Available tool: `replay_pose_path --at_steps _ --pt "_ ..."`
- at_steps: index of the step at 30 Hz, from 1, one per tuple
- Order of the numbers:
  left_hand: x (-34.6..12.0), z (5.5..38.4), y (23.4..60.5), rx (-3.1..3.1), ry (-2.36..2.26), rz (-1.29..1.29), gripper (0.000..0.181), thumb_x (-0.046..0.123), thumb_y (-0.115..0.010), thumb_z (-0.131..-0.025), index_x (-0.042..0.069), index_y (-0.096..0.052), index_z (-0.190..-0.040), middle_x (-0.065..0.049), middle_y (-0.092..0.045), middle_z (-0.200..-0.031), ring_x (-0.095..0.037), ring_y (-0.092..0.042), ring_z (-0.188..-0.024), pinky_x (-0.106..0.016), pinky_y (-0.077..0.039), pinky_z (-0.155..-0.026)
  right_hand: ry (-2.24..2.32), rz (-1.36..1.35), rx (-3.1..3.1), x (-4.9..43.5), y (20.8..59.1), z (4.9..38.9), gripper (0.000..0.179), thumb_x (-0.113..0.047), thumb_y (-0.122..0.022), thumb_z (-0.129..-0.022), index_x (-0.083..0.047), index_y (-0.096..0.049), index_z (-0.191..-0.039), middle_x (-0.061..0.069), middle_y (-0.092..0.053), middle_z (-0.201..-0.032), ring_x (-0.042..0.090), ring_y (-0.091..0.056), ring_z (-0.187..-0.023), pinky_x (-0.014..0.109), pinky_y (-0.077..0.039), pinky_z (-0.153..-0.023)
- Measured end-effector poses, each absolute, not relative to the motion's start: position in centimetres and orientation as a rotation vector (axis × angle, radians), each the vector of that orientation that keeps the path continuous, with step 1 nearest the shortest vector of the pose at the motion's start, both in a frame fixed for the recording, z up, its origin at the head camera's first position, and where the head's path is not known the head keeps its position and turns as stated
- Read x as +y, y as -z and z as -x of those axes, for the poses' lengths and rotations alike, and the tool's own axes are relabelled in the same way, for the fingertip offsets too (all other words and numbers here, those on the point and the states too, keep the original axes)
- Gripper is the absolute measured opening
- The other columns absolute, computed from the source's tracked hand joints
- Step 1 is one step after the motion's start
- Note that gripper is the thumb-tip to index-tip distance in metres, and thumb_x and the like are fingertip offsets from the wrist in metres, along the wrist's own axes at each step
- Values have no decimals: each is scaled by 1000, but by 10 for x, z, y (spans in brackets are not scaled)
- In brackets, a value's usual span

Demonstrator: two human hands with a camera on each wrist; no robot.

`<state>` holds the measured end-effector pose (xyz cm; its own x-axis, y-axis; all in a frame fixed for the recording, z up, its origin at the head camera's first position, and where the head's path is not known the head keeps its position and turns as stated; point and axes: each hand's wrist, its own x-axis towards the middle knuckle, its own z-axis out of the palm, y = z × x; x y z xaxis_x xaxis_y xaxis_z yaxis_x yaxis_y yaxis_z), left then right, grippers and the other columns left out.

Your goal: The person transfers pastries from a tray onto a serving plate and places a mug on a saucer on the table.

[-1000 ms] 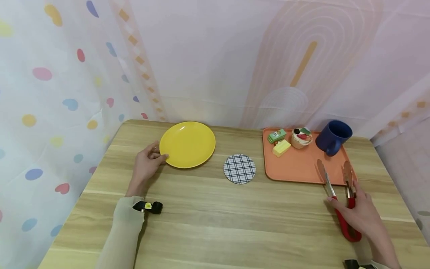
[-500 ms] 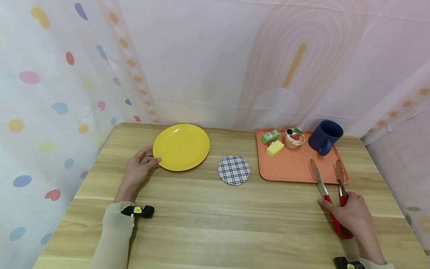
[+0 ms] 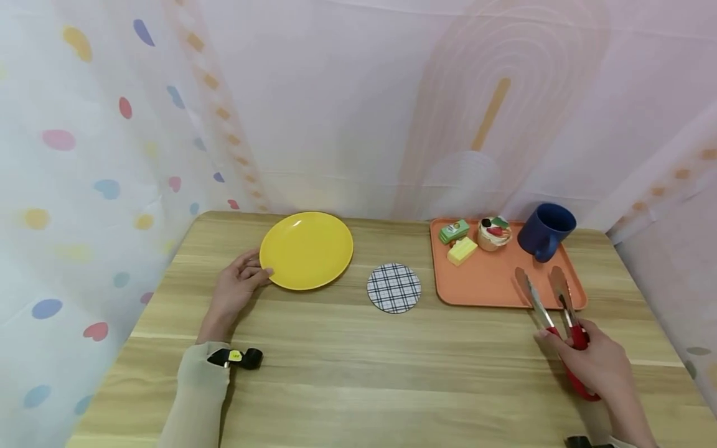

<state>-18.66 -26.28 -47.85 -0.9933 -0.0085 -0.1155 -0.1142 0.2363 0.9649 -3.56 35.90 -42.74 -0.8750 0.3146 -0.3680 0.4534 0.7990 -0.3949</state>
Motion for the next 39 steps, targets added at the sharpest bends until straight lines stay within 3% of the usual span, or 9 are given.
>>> replay_pose_path --at_steps 5,12,17,30,39 --pt "-259 187 482 2421 -1892 107 71 18 -71 -98 8 -36 -159 3 -61 -112 3 -66 -91 -17 -62 -81 734 -562 2717 355 425 35 104 -75 -56 -91 3 -31 -155 30 -58 -111 39 -58 -95 29 -45 -62" --pt "-260 190 485 2401 -1902 110 70 13 -69 -99 5 -34 -159 3 -61 -112 3 -66 -91 -17 -62 -82 771 -494 2820 345 427 30 77 -68 -61 -93 -3 -48 -132 9 -52 -83 29 -54 -83 28 -37 -60" --pt "-259 189 482 2403 -1903 114 70 15 -70 -99 7 -35 -159 4 -61 -110 3 -66 -90 -17 -63 -82 781 -489 2860 341 427 30 83 -68 -61 -93 0 -46 -139 8 -51 -82 27 -52 -80 28 -35 -58" --pt "-259 188 482 2411 -1878 118 72 18 -70 -99 10 -34 -160 3 -62 -111 3 -67 -92 -18 -63 -83 772 -373 2995 329 420 40 78 -61 -69 -91 1 -52 -136 10 -55 -84 24 -50 -72 27 -33 -55" --pt "-259 189 480 2411 -1880 125 72 19 -71 -98 9 -35 -159 5 -62 -109 2 -67 -92 -17 -63 -82 799 -284 3023 322 416 49 79 -57 -71 -92 3 -51 -138 12 -60 -84 23 -51 -69 27 -37 -51"
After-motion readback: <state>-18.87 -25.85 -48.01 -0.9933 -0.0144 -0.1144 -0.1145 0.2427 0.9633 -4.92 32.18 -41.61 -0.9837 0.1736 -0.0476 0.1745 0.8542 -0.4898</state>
